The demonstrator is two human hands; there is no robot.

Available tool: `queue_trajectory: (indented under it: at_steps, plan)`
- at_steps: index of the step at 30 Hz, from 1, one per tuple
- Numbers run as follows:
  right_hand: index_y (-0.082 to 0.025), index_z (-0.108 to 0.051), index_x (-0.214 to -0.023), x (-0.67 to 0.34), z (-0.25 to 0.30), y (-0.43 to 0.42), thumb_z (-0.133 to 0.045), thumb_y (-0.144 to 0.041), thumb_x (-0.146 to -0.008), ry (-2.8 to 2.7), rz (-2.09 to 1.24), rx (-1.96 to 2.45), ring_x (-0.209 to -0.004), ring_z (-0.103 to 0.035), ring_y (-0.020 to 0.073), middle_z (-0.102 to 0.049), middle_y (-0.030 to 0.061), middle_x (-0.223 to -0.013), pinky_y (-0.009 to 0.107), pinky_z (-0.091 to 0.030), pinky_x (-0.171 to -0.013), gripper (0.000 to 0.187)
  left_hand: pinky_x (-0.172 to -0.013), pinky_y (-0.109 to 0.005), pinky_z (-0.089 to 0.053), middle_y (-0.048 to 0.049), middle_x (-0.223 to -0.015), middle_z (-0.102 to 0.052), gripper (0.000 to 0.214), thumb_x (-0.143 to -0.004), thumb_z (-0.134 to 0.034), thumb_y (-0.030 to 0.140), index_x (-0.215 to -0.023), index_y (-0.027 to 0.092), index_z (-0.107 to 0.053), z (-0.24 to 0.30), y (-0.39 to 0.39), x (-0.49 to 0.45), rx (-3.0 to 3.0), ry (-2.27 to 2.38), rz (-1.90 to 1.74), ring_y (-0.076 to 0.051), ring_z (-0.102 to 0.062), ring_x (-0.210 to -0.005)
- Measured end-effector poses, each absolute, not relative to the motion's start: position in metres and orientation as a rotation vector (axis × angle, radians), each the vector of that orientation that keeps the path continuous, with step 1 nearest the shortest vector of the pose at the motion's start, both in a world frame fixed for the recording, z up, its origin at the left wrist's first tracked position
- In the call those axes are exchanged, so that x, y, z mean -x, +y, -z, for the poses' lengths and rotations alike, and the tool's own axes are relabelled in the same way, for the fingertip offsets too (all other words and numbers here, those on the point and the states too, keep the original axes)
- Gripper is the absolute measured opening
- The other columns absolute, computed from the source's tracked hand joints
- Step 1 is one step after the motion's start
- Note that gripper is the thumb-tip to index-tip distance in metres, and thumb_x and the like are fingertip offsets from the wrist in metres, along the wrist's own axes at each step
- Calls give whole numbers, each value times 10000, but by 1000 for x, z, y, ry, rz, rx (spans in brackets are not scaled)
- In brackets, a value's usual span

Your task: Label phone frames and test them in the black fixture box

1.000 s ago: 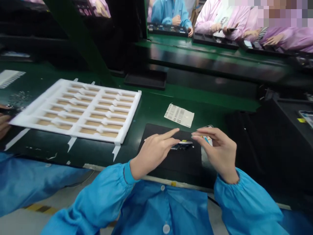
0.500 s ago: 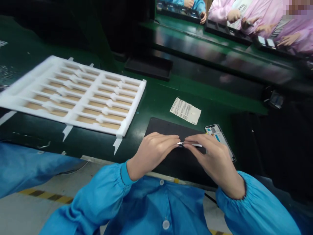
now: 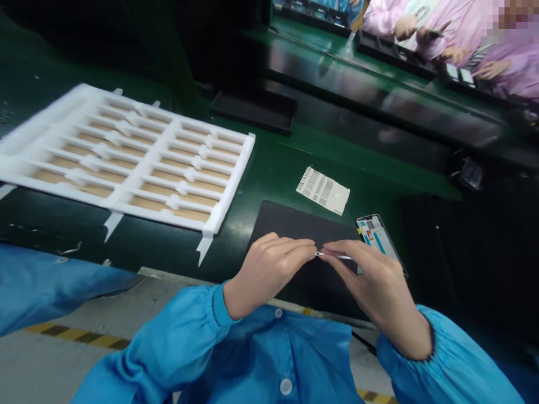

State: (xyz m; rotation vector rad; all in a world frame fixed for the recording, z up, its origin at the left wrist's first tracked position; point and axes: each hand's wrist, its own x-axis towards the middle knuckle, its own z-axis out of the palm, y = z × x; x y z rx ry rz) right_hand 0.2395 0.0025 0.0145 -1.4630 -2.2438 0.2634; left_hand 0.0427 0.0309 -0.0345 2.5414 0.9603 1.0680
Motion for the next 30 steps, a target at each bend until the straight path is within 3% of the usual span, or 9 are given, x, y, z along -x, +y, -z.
queue_trajectory:
  at_steps: [9, 16, 24, 30]
  plan:
    - [-150, -604, -1105, -237, -12, -4, -560, -129, -953, -2415, -38, 1347, -902, -667, 199, -718, 87, -1008, 344, -487, -792, 159, -672, -278, -433, 3, -1082, -755, 127, -974, -551, 139, -1048, 167, -651, 36, 29, -44, -2519, 953, -1081, -136, -722, -959]
    - [-151, -544, -1307, -239, 2, -22, -638, -106, -906, -2291, 104, 1373, -1135, -614, 254, -656, 117, -1267, 404, -477, -920, 414, -691, -270, -448, -5, -1078, -756, 145, -990, -521, 159, -1016, 170, -664, 36, 28, -43, -2536, 947, -1064, -136, -721, -959]
    - [-123, -617, -1232, -255, 21, -23, -608, -42, -898, -2430, 359, 1137, -1151, -605, 288, -664, 61, -1264, 467, -414, -1019, 344, -751, -267, -463, -7, -1083, -753, 136, -978, -554, 159, -1068, 174, -654, 37, 27, -44, -2522, 938, -1051, -135, -714, -985]
    - [-194, -664, -998, -238, 26, -13, -634, -88, -897, -2035, -91, 1234, -953, -666, 191, -744, 43, -1016, 443, -483, -961, 150, -777, -278, -478, -5, -1070, -755, 120, -952, -597, 159, -1051, 181, -659, 39, 22, -45, -2540, 968, -1069, -152, -722, -938]
